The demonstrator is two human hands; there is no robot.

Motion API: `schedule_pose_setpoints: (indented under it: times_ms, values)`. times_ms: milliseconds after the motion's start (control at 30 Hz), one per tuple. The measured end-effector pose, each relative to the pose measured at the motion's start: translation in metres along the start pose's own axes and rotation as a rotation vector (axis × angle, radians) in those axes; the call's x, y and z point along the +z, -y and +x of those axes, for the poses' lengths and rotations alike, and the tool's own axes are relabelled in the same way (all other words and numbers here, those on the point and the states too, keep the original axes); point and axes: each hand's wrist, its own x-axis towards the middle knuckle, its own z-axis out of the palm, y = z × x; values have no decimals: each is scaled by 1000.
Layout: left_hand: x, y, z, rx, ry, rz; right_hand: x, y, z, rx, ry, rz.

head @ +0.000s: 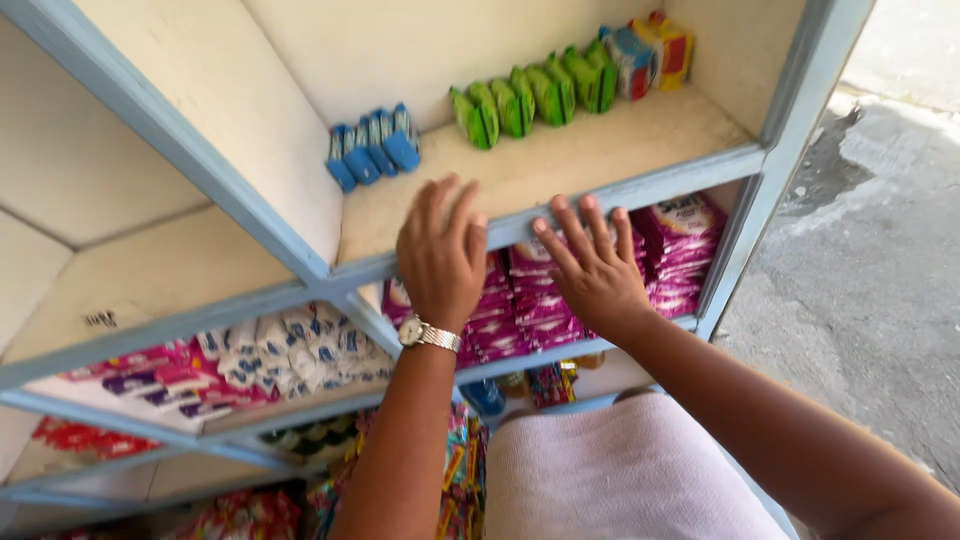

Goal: Stocking laundry detergent sachets on grocery store shelves.

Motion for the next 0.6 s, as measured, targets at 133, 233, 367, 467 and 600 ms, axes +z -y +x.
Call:
schedule_pose_setpoints:
  times_ms: [133, 233, 367, 467, 600]
  values:
    - [-2, -1, -81, 99, 101, 195, -1, 18, -69, 24, 355, 170]
    - [-1, 14, -158, 51, 288, 101, -7, 33, -136, 46, 564, 409]
    - [-26, 37, -275, 2, 654, -55, 7, 33, -259, -5, 870, 524]
    - [-66, 56, -355, -161, 799, -45, 3, 39, -286, 12, 1009, 555]
    - [-123, 70, -430, -247, 819, -25, 5, 45, -283, 46, 976, 565]
